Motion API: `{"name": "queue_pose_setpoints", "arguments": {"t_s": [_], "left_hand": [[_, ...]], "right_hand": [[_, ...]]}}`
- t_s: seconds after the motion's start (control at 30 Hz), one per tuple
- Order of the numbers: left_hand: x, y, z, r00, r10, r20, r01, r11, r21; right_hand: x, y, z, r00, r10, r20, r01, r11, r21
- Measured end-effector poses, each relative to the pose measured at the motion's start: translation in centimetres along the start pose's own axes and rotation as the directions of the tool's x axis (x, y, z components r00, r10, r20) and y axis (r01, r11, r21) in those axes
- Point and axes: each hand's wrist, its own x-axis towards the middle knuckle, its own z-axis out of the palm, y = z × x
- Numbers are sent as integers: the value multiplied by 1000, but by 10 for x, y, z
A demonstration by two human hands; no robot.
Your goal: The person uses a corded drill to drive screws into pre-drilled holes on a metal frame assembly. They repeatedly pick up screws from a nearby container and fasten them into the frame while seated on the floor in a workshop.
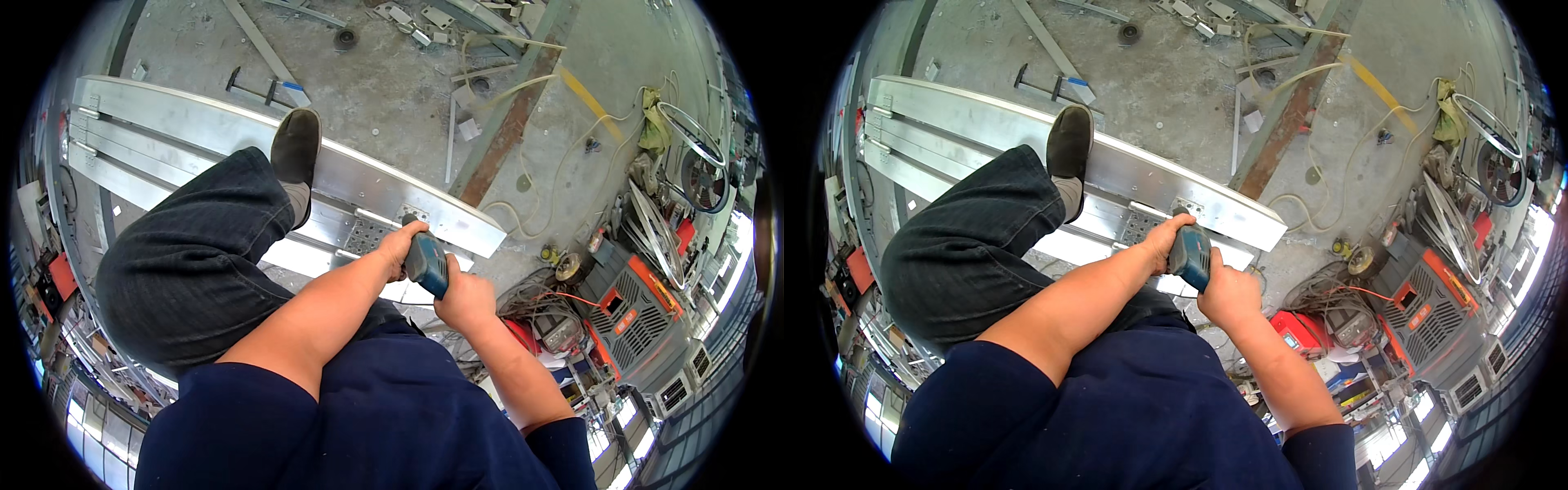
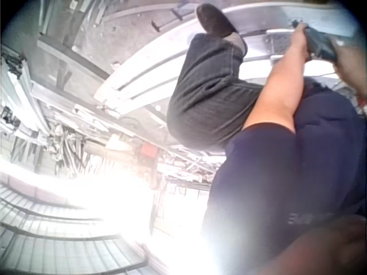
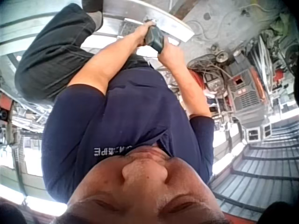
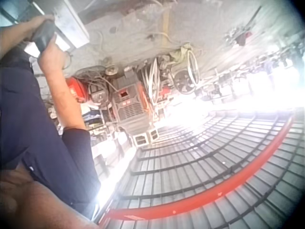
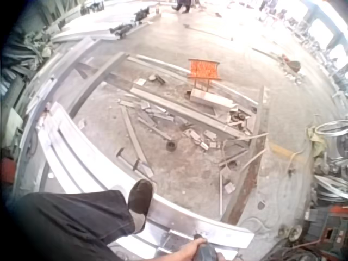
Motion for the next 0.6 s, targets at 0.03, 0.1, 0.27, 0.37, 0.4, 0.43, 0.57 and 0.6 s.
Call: {"name": "queue_pose_setpoints", "arguments": {"t_s": [0.03,0.1,0.27,0.37,0.4,0.43,0.57,0.6], "left_hand": [[-2,0,1,1000,7,-9,-7,1000,5],[-6,0,3,999,17,-29,-17,1000,12],[-2,2,1,1000,-14,-14,14,999,-36],[1,1,-4,999,-1,43,5,995,-102],[1,0,-4,999,2,39,2,995,-102],[2,0,-4,999,5,35,-2,995,-102],[7,-2,-8,999,-6,52,12,993,-113],[8,-3,-8,998,-5,66,14,992,-122]], "right_hand": [[-1,2,3,1000,-6,-13,6,1000,9],[-1,4,8,999,-16,-34,17,1000,25],[3,-1,-3,999,-17,-29,17,1000,2],[3,-6,-5,1000,-10,-6,10,999,-36],[3,-7,-6,1000,-8,5,8,999,-52],[2,-8,-7,1000,-5,21,6,998,-57],[2,-7,-9,1000,-25,16,25,998,-50],[3,-7,-9,1000,-25,17,26,998,-51]]}}
